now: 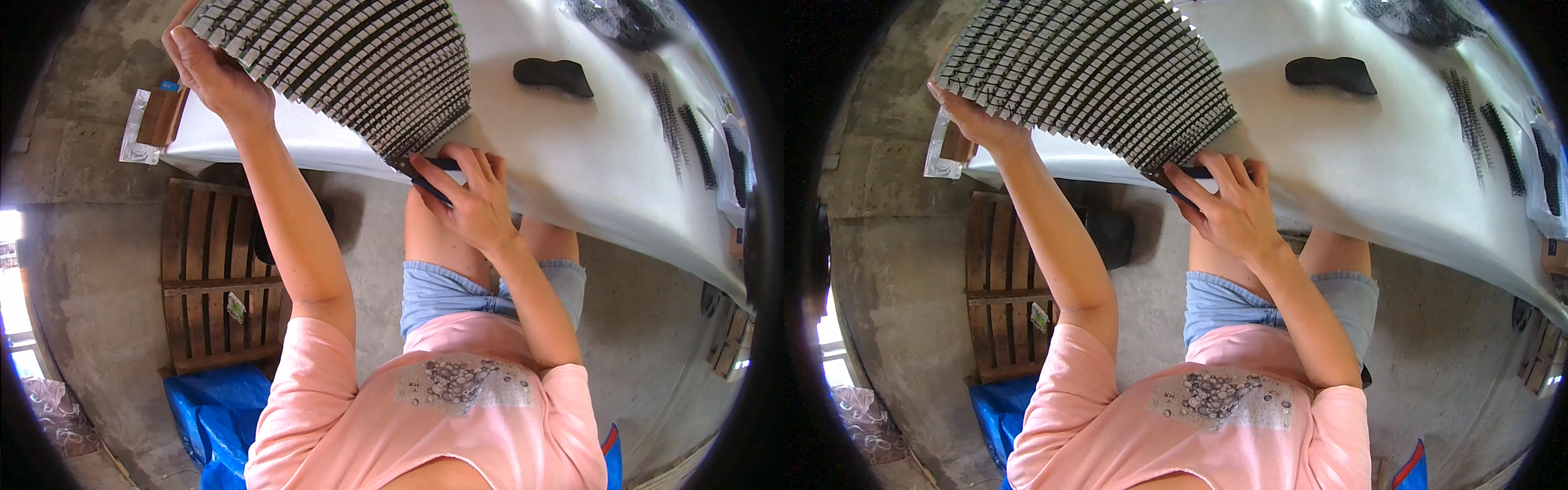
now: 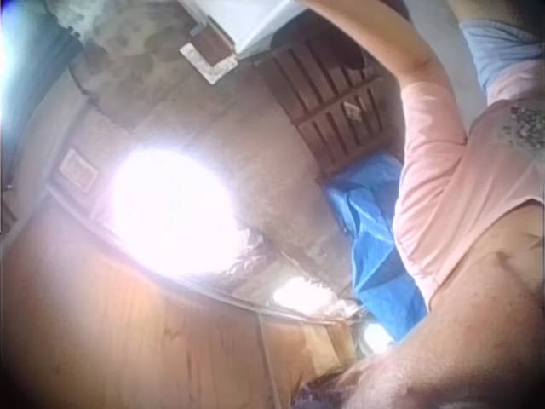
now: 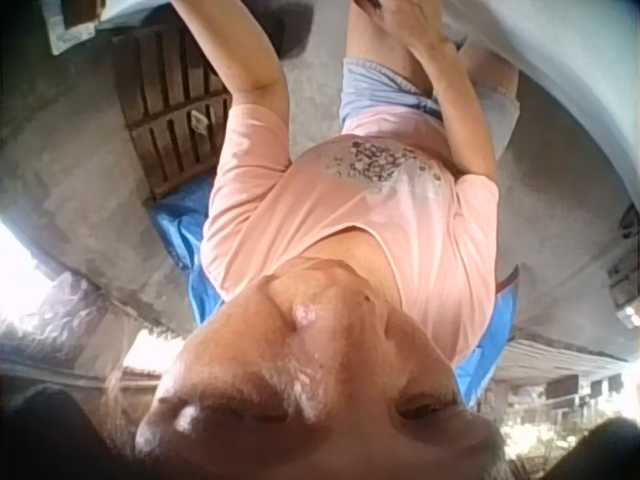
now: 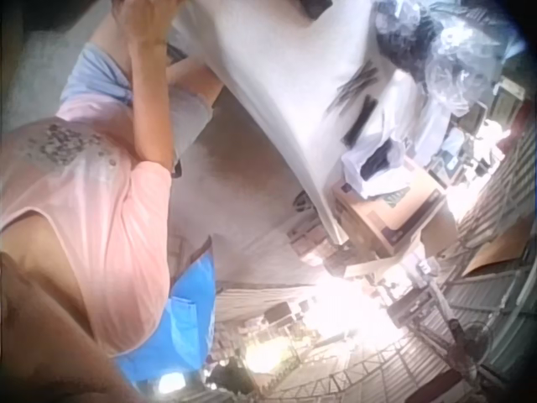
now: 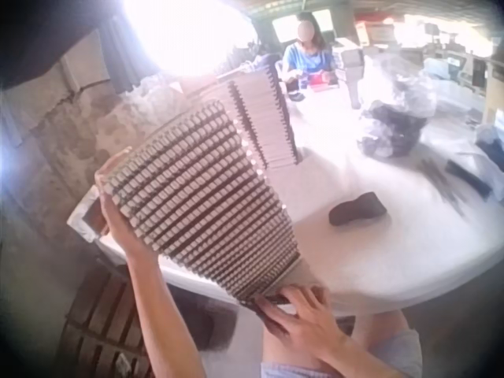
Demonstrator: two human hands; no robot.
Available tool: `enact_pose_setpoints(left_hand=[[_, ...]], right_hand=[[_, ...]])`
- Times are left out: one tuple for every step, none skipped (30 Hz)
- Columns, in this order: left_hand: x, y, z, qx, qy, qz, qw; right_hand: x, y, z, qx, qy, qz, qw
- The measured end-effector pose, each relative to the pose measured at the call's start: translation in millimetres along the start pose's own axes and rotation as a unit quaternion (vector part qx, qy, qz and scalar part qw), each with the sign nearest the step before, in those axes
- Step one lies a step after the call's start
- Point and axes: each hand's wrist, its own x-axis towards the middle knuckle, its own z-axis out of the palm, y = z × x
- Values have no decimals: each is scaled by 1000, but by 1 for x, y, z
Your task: The person trims the ends of wire spirals on a stack of notebooks using pliers.
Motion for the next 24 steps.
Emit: enact_pose_setpoints(left_hand=[[-1, 0, 1, 21, 7, 9, 1000], [1, -1, 0, 20, 6, 8, 1000], [3, -3, -4, 26, -6, 12, 1000], [3, -4, -7, 31, -18, 16, 999], [1, -4, -9, 32, -17, 15, 999], [2, -4, -7, 15, -13, 7, 1000], [3, -4, -4, -2, -9, -1, 1000], [4, -3, -2, -6, -11, 0, 1000], [3, -1, 0, -23, -4, -14, 1000], [2, 0, 2, -40, 3, -28, 999], [2, 2, 4, -43, -2, -27, 999], [2, 1, 2, -41, -2, -26, 999], [4, -2, -1, -57, -2, -32, 998], [5, -4, -3, -74, -2, -37, 997], [7, -5, -4, -57, -7, -24, 998], [6, -6, -5, -58, -8, -24, 998], [5, -6, -6, -64, -9, -33, 997], [5, -6, -7, -71, -10, -42, 997], [5, -6, -7, -71, -11, -41, 997], [5, -6, -8, -68, -12, -42, 997], [4, -5, -8, -64, -12, -44, 997], [5, -5, -7, -64, -12, -44, 997], [6, -5, -6, -59, -18, -31, 998], [6, -5, -6, -54, -23, -18, 998]], right_hand=[[0, -1, -1, 17, -15, 13, 1000], [1, -2, -3, 34, -30, 26, 999], [6, -4, -8, 35, -31, 27, 999], [13, -7, -17, 225, -117, 165, 953], [16, -9, -20, 399, -194, 294, 846], [17, -9, -21, 398, -191, 294, 848], [18, -9, -21, 427, -198, 322, 821], [17, -9, -20, 456, -204, 350, 793], [11, -14, -15, 371, -125, 258, 883], [6, -15, -17, 371, -124, 259, 883], [2, -18, -20, 220, -76, 185, 955], [0, -20, -22, 62, -28, 102, 992], [-2, -19, -21, 64, -28, 101, 992], [-5, -18, -19, 42, -12, 83, 996], [-6, -16, -17, 17, 5, 66, 998], [-7, -16, -14, 17, 6, 67, 998], [-7, -16, -12, 15, 12, 60, 998], [-6, -16, -10, 13, 19, 53, 998], [-5, -17, -9, 13, 20, 53, 998], [-4, -18, -8, 11, 20, 53, 998], [-3, -18, -6, 10, 19, 53, 998], [-4, -17, -5, 11, 18, 53, 998], [-4, -16, -3, 14, 16, 54, 998], [-5, -15, -1, 18, 12, 55, 998]])
